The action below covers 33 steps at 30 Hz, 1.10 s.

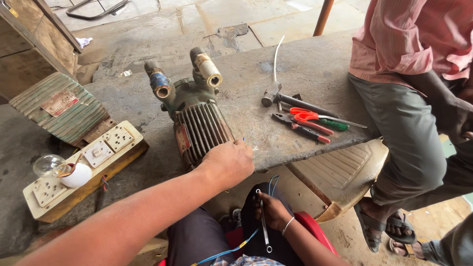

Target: The person sits at a workbench and works on an electric motor with an attached pump. They strip and connect wires to the motor's terminal box, tighten fasteners using a spanner and a screwdriver, reposition the motor on the bench, and handle the motor's fan cover and pump housing while checking the assembly.

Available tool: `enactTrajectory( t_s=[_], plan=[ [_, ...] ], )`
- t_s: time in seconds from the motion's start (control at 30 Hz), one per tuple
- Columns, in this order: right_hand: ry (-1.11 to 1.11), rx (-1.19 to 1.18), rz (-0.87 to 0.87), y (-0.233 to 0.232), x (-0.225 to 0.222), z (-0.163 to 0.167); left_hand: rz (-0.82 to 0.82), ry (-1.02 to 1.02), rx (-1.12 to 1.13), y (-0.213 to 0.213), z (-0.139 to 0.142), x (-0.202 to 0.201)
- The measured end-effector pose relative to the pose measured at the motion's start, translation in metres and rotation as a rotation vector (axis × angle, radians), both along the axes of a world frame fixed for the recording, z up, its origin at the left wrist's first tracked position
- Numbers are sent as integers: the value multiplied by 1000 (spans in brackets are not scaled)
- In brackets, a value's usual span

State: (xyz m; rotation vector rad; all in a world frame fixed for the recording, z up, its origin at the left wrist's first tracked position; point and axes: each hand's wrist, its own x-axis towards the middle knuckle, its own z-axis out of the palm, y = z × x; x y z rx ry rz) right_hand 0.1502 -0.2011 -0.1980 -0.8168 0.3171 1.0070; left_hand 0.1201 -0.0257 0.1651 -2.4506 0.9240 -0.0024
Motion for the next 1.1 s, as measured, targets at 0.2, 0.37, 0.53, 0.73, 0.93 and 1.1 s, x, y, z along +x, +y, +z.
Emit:
enactTrajectory(
  t_s=[0.2,0.37,0.53,0.73,0.93,1.1],
  plan=[
    [-2,-32,-12,1,-6,10,-4,28,10,-8,-3,8],
    [-17,-40,-2,2,-3,12,-8,-7,-44,-1,-1,8],
    [9,-22,-24,2,-4,13,12,93,-127,7,10,7],
    [-8,-56,-23,1,-4,16,80,178,-78,-1,18,15],
    [-21,-48,-31,1,-6,19,96,173,-127,1,20,12],
    [-40,-60,-24,3,-6,22,106,187,-104,-2,24,11]
  ],
)
